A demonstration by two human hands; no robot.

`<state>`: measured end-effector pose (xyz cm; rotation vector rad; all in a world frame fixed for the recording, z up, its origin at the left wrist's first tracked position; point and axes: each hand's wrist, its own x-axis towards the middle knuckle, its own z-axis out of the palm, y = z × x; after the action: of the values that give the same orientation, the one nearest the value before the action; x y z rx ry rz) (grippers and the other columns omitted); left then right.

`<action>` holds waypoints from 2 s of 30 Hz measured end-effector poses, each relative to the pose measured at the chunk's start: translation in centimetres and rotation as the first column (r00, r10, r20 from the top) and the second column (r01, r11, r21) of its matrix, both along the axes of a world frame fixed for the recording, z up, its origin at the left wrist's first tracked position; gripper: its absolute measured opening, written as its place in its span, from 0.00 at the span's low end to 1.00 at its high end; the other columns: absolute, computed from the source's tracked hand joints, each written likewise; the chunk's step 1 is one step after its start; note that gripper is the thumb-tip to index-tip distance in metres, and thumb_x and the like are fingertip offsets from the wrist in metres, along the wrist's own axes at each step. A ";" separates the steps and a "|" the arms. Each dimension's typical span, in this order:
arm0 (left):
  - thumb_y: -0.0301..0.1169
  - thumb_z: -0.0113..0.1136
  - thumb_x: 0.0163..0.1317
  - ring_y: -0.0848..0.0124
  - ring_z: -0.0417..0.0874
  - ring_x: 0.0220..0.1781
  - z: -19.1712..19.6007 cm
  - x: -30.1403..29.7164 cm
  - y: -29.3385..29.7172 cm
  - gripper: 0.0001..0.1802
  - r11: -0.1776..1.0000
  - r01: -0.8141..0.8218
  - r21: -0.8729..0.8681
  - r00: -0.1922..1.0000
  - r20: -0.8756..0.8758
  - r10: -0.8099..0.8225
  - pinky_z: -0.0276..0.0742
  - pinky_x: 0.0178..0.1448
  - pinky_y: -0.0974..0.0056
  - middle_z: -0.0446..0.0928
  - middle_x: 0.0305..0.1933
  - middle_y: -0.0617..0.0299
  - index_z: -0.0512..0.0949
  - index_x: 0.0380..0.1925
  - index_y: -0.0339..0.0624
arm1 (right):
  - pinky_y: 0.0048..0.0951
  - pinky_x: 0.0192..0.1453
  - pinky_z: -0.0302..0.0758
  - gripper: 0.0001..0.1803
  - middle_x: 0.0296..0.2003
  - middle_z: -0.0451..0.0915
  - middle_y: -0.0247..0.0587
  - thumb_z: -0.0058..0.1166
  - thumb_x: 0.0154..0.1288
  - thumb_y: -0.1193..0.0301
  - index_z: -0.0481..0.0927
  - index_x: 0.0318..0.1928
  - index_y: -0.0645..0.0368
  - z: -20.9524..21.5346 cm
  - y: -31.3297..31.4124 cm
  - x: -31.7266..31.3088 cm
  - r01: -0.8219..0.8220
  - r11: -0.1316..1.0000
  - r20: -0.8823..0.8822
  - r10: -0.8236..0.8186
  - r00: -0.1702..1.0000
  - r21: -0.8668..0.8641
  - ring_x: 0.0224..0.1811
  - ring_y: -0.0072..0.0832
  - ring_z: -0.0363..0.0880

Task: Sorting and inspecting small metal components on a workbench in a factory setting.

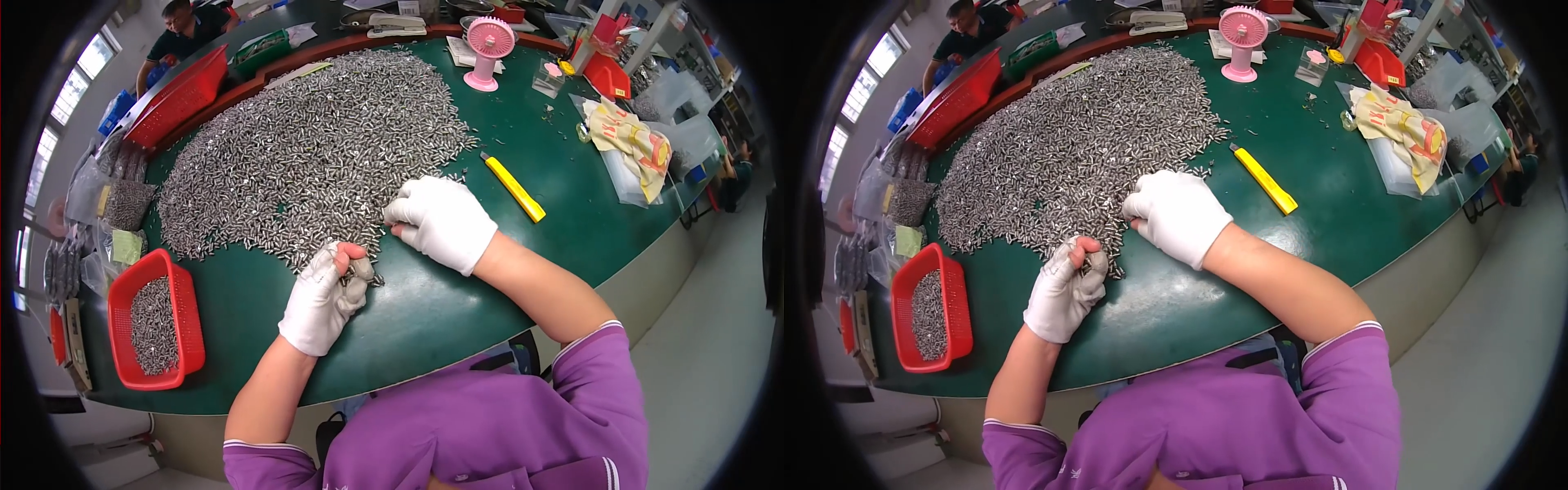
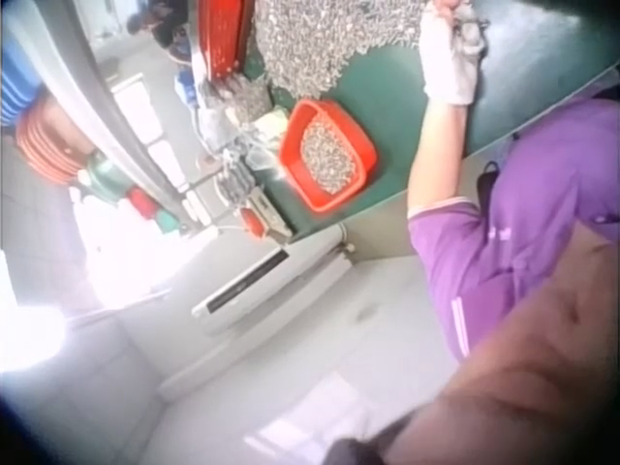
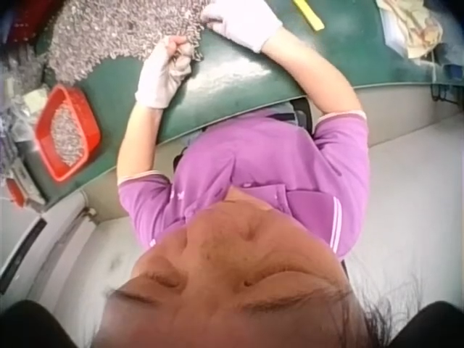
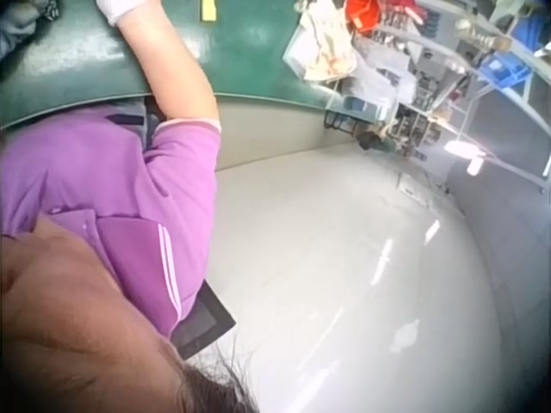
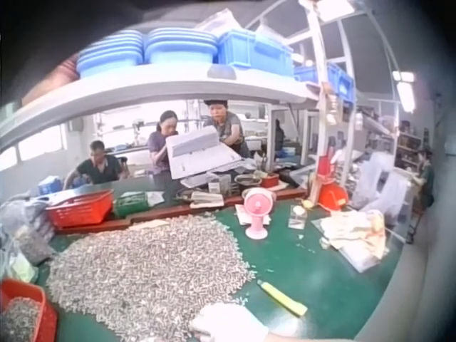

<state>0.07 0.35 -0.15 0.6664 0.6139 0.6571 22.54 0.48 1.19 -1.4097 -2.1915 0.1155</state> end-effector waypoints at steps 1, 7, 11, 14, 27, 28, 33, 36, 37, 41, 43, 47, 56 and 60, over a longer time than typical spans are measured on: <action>0.42 0.57 0.67 0.80 0.67 0.26 0.0 0.0 -0.1 0.14 1.000 0.000 0.002 1.000 -0.002 0.000 0.60 0.27 0.76 0.74 0.34 0.66 0.74 0.44 0.45 | 0.38 0.39 0.75 0.06 0.29 0.77 0.37 0.61 0.52 0.68 0.83 0.33 0.50 -0.2 0.2 -0.2 0.002 1.000 0.022 -0.002 1.000 0.004 0.36 0.38 0.77; 0.42 0.56 0.67 0.81 0.66 0.26 0.0 0.0 -0.2 0.13 1.000 0.022 0.000 1.000 -0.011 -0.022 0.59 0.28 0.77 0.74 0.35 0.68 0.74 0.43 0.46 | 0.38 0.38 0.76 0.05 0.29 0.77 0.35 0.61 0.52 0.67 0.83 0.32 0.48 -1.3 0.9 -0.2 -0.088 0.996 0.079 0.087 0.993 0.001 0.36 0.38 0.78; 0.42 0.56 0.68 0.81 0.66 0.26 -0.1 0.0 -0.3 0.13 1.000 0.014 0.006 1.000 -0.012 -0.014 0.59 0.27 0.77 0.74 0.35 0.68 0.74 0.43 0.46 | 0.38 0.38 0.76 0.05 0.29 0.77 0.36 0.60 0.52 0.67 0.82 0.31 0.50 -1.0 1.0 -0.4 -0.066 0.997 0.082 0.068 0.994 -0.026 0.36 0.38 0.78; 0.42 0.56 0.67 0.81 0.66 0.26 0.0 0.0 -0.3 0.13 1.000 0.019 0.012 1.000 -0.013 -0.019 0.59 0.27 0.77 0.74 0.35 0.68 0.74 0.43 0.46 | 0.40 0.38 0.76 0.05 0.29 0.77 0.38 0.59 0.53 0.66 0.81 0.29 0.52 -0.2 0.6 -0.3 -0.065 0.997 0.116 0.070 0.991 -0.047 0.36 0.39 0.78; 0.38 0.58 0.66 0.80 0.67 0.27 -0.2 -0.3 -0.1 0.13 1.000 -0.006 0.010 1.000 0.018 0.006 0.61 0.28 0.76 0.75 0.36 0.66 0.74 0.45 0.44 | 0.39 0.43 0.76 0.02 0.30 0.78 0.38 0.54 0.56 0.71 0.79 0.30 0.50 2.1 1.2 3.9 0.355 0.911 -0.022 -0.358 0.933 0.211 0.38 0.39 0.78; 0.38 0.57 0.66 0.80 0.66 0.26 -0.4 -0.3 0.0 0.13 1.000 -0.003 0.003 0.999 0.036 0.003 0.61 0.28 0.76 0.74 0.36 0.65 0.74 0.45 0.44 | 0.40 0.42 0.75 0.03 0.30 0.78 0.38 0.56 0.57 0.67 0.80 0.31 0.50 1.8 1.0 3.4 0.294 0.940 -0.024 -0.294 0.955 0.174 0.37 0.39 0.78; 0.39 0.56 0.67 0.80 0.66 0.26 -0.3 -0.1 0.1 0.13 1.000 0.002 0.021 0.999 0.039 -0.003 0.60 0.28 0.76 0.74 0.35 0.65 0.74 0.45 0.44 | 0.37 0.40 0.75 0.05 0.30 0.77 0.36 0.61 0.53 0.69 0.82 0.32 0.51 0.4 0.5 0.7 -0.016 0.999 -0.003 0.016 1.000 0.037 0.36 0.37 0.77; 0.40 0.57 0.67 0.79 0.66 0.26 -0.2 0.0 0.0 0.14 1.000 0.010 0.021 0.999 0.039 -0.011 0.60 0.28 0.76 0.74 0.34 0.65 0.74 0.45 0.44 | 0.39 0.38 0.74 0.06 0.30 0.76 0.36 0.61 0.52 0.67 0.82 0.32 0.50 -0.6 0.6 0.0 -0.095 0.994 0.074 0.090 0.993 0.060 0.35 0.38 0.76; 0.40 0.57 0.66 0.79 0.66 0.26 -0.2 0.0 0.0 0.14 1.000 0.011 0.019 0.999 0.034 -0.012 0.60 0.28 0.76 0.74 0.34 0.65 0.74 0.44 0.44 | 0.40 0.37 0.74 0.06 0.29 0.75 0.38 0.61 0.53 0.66 0.81 0.31 0.51 -0.7 0.6 -0.2 -0.099 0.994 0.081 0.095 0.992 0.055 0.35 0.38 0.76; 0.42 0.57 0.66 0.80 0.67 0.27 0.0 -0.2 -0.2 0.14 1.000 0.002 -0.002 1.000 -0.007 -0.002 0.61 0.29 0.76 0.74 0.34 0.67 0.74 0.44 0.45 | 0.40 0.38 0.74 0.06 0.29 0.75 0.39 0.59 0.53 0.66 0.80 0.29 0.53 -0.3 0.3 -0.7 -0.050 0.998 0.127 0.055 0.990 -0.047 0.35 0.39 0.76; 0.42 0.57 0.67 0.80 0.67 0.27 -0.2 -0.1 -0.2 0.14 1.000 0.011 0.005 1.000 -0.005 -0.011 0.62 0.29 0.76 0.74 0.35 0.67 0.74 0.44 0.45 | 0.40 0.38 0.74 0.06 0.29 0.75 0.39 0.59 0.53 0.66 0.80 0.29 0.53 -0.1 0.0 -0.7 -0.048 0.997 0.135 0.056 0.989 -0.064 0.35 0.40 0.76; 0.36 0.58 0.66 0.82 0.67 0.26 -0.5 -0.1 -0.3 0.11 1.000 0.024 0.002 0.999 0.031 -0.024 0.61 0.28 0.78 0.75 0.34 0.68 0.74 0.44 0.45 | 0.38 0.39 0.74 0.06 0.28 0.76 0.39 0.60 0.52 0.68 0.80 0.30 0.54 0.5 -0.4 -1.0 -0.095 0.993 -0.073 0.090 0.993 -0.067 0.35 0.39 0.76; 0.32 0.61 0.64 0.83 0.69 0.24 0.5 0.6 -0.7 0.07 0.999 0.031 0.006 0.997 -0.074 -0.031 0.61 0.26 0.79 0.76 0.31 0.68 0.76 0.40 0.47 | 0.33 0.43 0.75 0.11 0.32 0.77 0.42 0.62 0.56 0.66 0.81 0.38 0.58 0.8 -1.1 -1.5 -0.358 0.905 -0.529 0.192 0.827 -0.230 0.37 0.36 0.78; 0.37 0.59 0.66 0.82 0.67 0.23 0.1 0.4 -0.3 0.08 0.998 0.032 0.046 0.999 -0.039 -0.031 0.60 0.25 0.77 0.75 0.30 0.67 0.75 0.38 0.47 | 0.30 0.44 0.74 0.11 0.34 0.77 0.39 0.61 0.58 0.67 0.82 0.42 0.56 1.3 -0.9 -1.2 -0.291 0.938 -0.498 0.164 0.851 -0.189 0.39 0.32 0.78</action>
<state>0.46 0.00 -0.09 0.7319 0.6244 0.6318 21.37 -0.46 2.50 -1.0848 -1.9554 0.7804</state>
